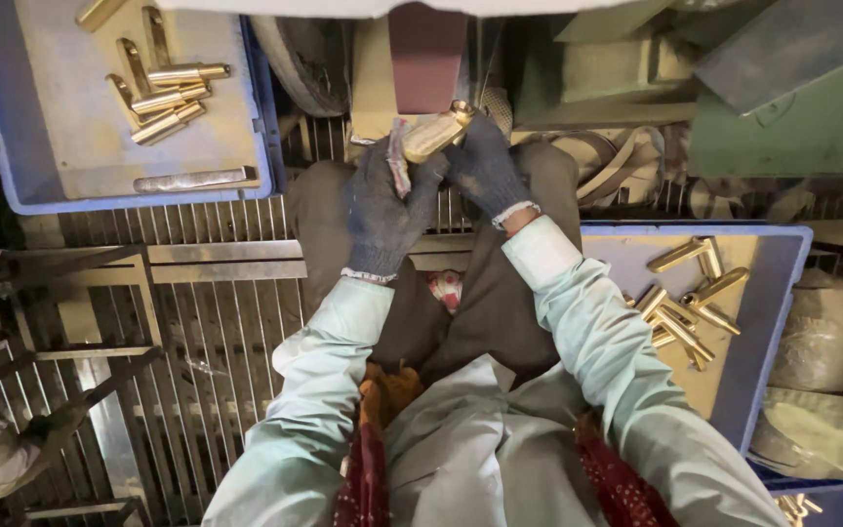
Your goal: The person sits on the floor and repeatedly presses small brass-colored metal parts against a moving belt sander to smooth their surfaces. They handle the parts one at a time, rotating them to contact different edges, and place finished pieces into a blue bin.
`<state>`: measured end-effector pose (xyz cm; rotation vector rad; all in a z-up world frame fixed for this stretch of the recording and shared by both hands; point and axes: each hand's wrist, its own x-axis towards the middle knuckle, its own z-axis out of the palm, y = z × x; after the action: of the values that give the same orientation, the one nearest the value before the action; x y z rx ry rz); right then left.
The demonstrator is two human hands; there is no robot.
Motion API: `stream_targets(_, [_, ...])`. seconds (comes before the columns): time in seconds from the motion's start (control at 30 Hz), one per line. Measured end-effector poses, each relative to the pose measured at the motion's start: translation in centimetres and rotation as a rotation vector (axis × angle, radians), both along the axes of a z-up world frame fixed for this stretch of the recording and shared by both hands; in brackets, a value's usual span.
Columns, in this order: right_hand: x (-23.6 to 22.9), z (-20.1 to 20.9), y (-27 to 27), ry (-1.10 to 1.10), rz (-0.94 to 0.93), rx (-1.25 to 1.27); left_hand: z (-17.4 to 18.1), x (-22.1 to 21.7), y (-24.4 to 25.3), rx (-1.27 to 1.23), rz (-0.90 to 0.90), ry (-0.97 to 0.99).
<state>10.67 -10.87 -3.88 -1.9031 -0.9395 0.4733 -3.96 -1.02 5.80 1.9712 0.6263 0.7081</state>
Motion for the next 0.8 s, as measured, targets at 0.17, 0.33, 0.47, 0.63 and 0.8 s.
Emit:
stream_targets(0.17, [-0.7,2.4,0.6,0.148,-0.064,-0.092,-0.3,0.3,0.0,-0.236,0.069,-0.005])
stream_targets(0.33, [-1.2,5.5,1.2,0.308,-0.117,-0.019,-1.6,1.1,0.1,-0.475,0.144,-0.073])
stream_targets(0.47, [-1.6,7.2,1.7,0.313,-0.181,-0.084,-3.3,0.9,0.5,-0.664,0.119,-0.129])
stream_targets(0.63, [-1.8,8.8,2.8,0.524,-0.291,-0.217,-5.5,1.7,1.3,-0.938,0.19,-0.044])
stream_targets(0.8, [-2.0,9.3,3.8,0.496,-0.375,-0.273,-7.6,2.4,1.6,-1.125,0.225,-0.113])
